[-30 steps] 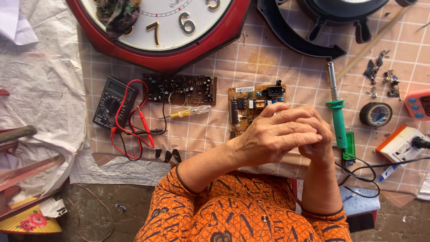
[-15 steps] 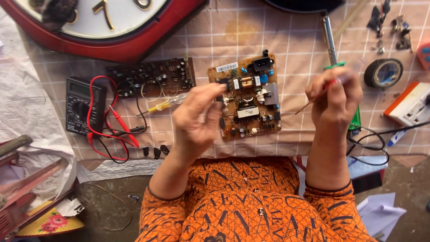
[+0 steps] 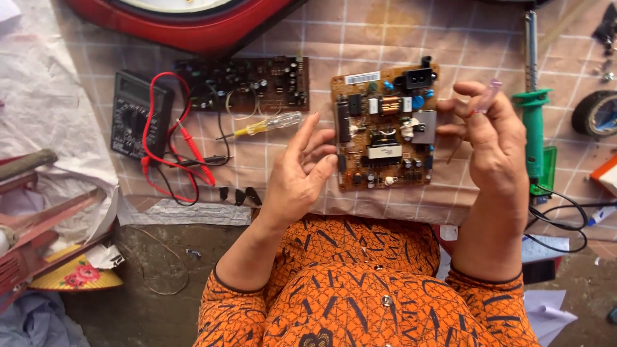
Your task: Soldering electronic components onto a circuit board and using a small screwdriver for adjustments or testing.
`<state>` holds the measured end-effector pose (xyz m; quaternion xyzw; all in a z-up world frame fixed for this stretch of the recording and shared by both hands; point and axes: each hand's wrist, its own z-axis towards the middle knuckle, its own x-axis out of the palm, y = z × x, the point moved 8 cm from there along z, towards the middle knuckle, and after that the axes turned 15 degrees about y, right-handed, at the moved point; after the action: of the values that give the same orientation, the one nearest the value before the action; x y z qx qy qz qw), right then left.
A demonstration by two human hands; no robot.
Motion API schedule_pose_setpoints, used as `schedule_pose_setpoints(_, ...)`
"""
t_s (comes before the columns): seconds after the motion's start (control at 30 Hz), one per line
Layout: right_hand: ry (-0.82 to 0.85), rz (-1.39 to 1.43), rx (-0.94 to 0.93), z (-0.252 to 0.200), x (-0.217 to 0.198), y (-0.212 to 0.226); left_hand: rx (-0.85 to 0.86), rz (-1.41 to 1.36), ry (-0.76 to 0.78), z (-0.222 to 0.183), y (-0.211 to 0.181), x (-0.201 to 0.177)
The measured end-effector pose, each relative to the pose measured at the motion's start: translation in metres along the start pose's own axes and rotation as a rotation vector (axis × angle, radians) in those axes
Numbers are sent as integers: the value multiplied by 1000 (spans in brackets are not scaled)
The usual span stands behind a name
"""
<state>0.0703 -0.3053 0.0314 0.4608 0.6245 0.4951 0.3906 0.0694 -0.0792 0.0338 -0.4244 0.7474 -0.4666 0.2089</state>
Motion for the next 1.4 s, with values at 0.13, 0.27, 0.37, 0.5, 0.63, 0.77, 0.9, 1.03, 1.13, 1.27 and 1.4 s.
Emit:
schedule_pose_setpoints(0.13, -44, 151, 38, -6, -6, -14, 36, -213, -10, 4, 4, -2)
schedule_pose_setpoints(0.27, -64, 243, 77, -7, -5, -18, 193, -660, 32, 15, 21, 15)
schedule_pose_setpoints(0.37, -58, 323, 76, -7, -5, -20, 138, -442, -21, 30, 25, 19)
schedule_pose_setpoints(0.5, -51, 412, 81, -8, -7, -22, 329, -340, -72, 40, 20, 21)
schedule_pose_setpoints(0.63, -43, 453, 68, -9, -9, -24, 207, -469, 48, 56, 31, 31)
schedule_pose_setpoints(0.77, -8, 616, 15, -9, -11, -23, 152, -666, 166, 62, 41, 29)
schedule_pose_setpoints(0.9, -24, 528, -207, -9, -19, -14, 212, -734, 131, 62, 61, 14)
schedule_pose_setpoints(1.03, -187, 509, -274, -13, -35, -16, 283, -773, 75, 62, 76, 4)
schedule_pose_setpoints(1.13, -208, 450, -302, -15, -37, -19, 340, -891, 124, 63, 73, 7)
schedule_pose_setpoints(1.27, -298, 454, -309, -21, -42, -20, 372, -1041, 188, 62, 64, 13)
schedule_pose_setpoints(1.4, -223, 561, -405, -18, -44, -16, 366, -951, 161, 61, 71, 13)
